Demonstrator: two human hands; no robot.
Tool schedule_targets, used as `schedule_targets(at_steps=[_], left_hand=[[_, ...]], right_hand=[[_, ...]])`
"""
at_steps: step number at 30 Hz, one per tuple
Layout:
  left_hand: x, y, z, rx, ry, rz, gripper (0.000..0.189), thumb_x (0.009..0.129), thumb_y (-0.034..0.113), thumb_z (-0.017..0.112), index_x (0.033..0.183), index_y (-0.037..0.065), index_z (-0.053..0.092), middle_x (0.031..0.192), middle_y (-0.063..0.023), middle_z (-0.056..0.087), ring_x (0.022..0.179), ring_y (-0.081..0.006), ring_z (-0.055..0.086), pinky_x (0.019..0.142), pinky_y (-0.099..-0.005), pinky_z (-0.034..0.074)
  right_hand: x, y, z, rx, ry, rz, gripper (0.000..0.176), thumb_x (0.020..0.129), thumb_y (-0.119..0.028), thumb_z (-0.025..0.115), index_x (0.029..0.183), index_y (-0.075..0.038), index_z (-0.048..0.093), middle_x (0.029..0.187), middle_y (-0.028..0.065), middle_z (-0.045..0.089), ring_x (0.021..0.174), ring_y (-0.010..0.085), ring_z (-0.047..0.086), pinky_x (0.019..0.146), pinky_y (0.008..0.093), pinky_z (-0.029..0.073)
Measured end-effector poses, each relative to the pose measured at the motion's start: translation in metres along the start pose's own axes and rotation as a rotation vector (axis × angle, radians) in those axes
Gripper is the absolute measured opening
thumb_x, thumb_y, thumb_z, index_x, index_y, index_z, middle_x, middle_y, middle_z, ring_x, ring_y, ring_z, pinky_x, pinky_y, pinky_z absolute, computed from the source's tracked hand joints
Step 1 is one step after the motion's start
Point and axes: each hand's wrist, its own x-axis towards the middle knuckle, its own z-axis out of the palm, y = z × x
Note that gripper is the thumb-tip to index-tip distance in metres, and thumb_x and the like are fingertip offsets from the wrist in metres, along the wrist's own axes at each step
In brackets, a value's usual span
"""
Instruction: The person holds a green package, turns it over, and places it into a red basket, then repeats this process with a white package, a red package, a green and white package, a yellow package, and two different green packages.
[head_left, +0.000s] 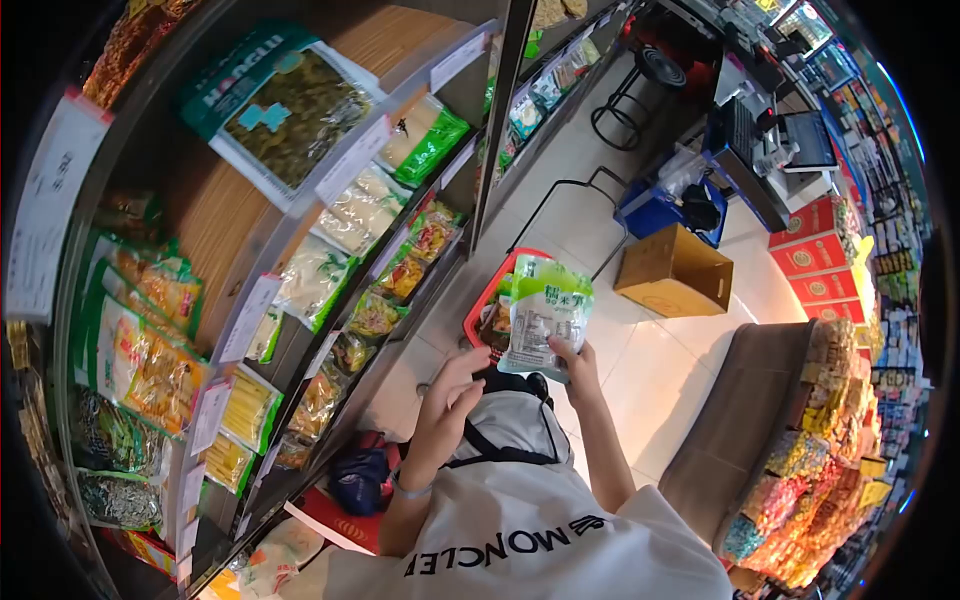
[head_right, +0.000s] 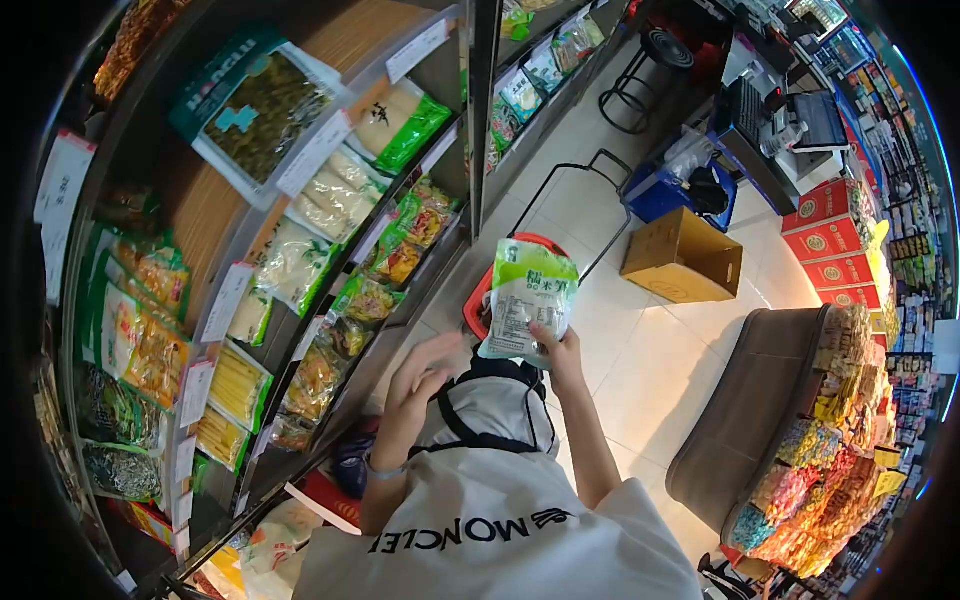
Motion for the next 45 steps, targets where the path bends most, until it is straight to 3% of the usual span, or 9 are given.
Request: schedule_targets(at_steps=[8,10,11,23,29,34,35,37,45], left_hand=[[0.027,-0.072,0.003,0.098,0.072,-0.089,0.034,0.091,0.000,0.045,0.123,-0.004,0.051,0.119,-0.0137,0.060,0.113,-0.0199,0.056,0.097,-0.0308,0.042],[0.031,-0.072,-0.006,0.097,0.125,-0.072,0.033,0.090,0.000,0.045,0.123,-0.004,0.052,0.118,-0.0132,0.060,0.112,-0.0194,0.056,0.096,-0.0305,0.042],[0.033,-0.070,-0.014,0.085,0.160,-0.055,0.033,0.090,0.001,0.045,0.122,-0.004,0.052,0.117,-0.0127,0.060,0.111,-0.0189,0.057,0.096,-0.0302,0.043],[0.030,-0.010,-0.091,0.336,1.184,0.396,0.023,0.084,-0.007,0.047,0.103,-0.002,0.058,0.099,-0.0099,0.063,0.095,-0.0156,0.060,0.086,-0.0277,0.046],[0.068,-0.023,-0.154,0.979,1.358,0.295,0.048,0.081,0.008,0.063,0.124,-0.007,0.045,0.121,-0.0296,0.049,0.116,-0.0466,0.043,0.100,-0.0464,0.036],[0.074,-0.043,-0.183,0.286,1.191,0.406,0.045,0.082,0.008,0.065,0.120,-0.008,0.048,0.114,-0.0227,0.056,0.107,-0.0330,0.051,0.092,-0.0400,0.042],[0.077,-0.035,-0.186,0.107,1.198,0.433,0.030,0.083,-0.002,0.062,0.111,-0.003,0.052,0.100,-0.0069,0.061,0.087,-0.0149,0.059,0.075,-0.0273,0.048],[0.068,-0.027,-0.183,-0.019,1.117,0.424,0.030,0.083,0.002,0.064,0.111,-0.002,0.055,0.104,-0.0079,0.061,0.093,-0.0161,0.059,0.079,-0.0298,0.048],[0.055,0.032,-0.146,-0.517,1.032,0.389,0.037,0.084,0.009,0.065,0.119,0.002,0.056,0.114,-0.0080,0.060,0.103,-0.0198,0.058,0.087,-0.0349,0.047]], right_hand=[[0.147,0.193,-0.152,-0.430,0.238,0.244,0.058,0.077,-0.043,0.076,0.109,0.003,0.060,0.098,0.0109,0.065,0.090,0.0195,0.061,0.071,0.0330,0.047],[0.178,0.264,-0.228,-1.112,0.329,0.447,0.050,0.073,-0.039,0.077,0.096,0.005,0.066,0.081,0.0140,0.067,0.069,0.0240,0.062,0.060,0.0381,0.050],[0.195,0.305,-0.255,-1.086,0.371,0.174,0.043,0.072,-0.032,0.076,0.090,0.006,0.066,0.067,0.0128,0.064,0.058,0.0223,0.060,0.054,0.0377,0.050],[0.085,-0.054,0.210,-0.617,-0.950,-0.690,0.025,0.081,0.001,0.063,0.105,0.000,0.058,0.095,0.0110,0.064,0.089,0.0216,0.065,0.080,0.0324,0.050],[0.072,-0.039,0.316,-0.993,-0.796,-1.139,0.035,0.076,-0.008,0.068,0.107,0.005,0.057,0.104,0.0206,0.062,0.100,0.0348,0.061,0.089,0.0393,0.048],[0.038,-0.024,0.317,-1.177,-0.697,-1.155,0.059,0.076,-0.020,0.070,0.124,0.005,0.048,0.129,0.0237,0.049,0.122,0.0430,0.042,0.099,0.0581,0.034],[0.039,-0.022,0.319,-1.167,-0.692,-1.172,0.059,0.076,-0.020,0.070,0.124,0.005,0.048,0.129,0.0237,0.049,0.122,0.0430,0.042,0.099,0.0581,0.034],[0.043,-0.019,0.325,-1.117,-0.541,-0.848,0.059,0.077,-0.021,0.070,0.126,0.002,0.048,0.127,0.0233,0.051,0.123,0.0428,0.041,0.099,0.0585,0.033],[0.055,-0.060,0.315,-0.533,-0.709,-0.880,0.042,0.079,-0.017,0.075,0.110,0.004,0.056,0.073,0.0083,0.060,0.068,0.0191,0.058,0.064,0.0296,0.047]])
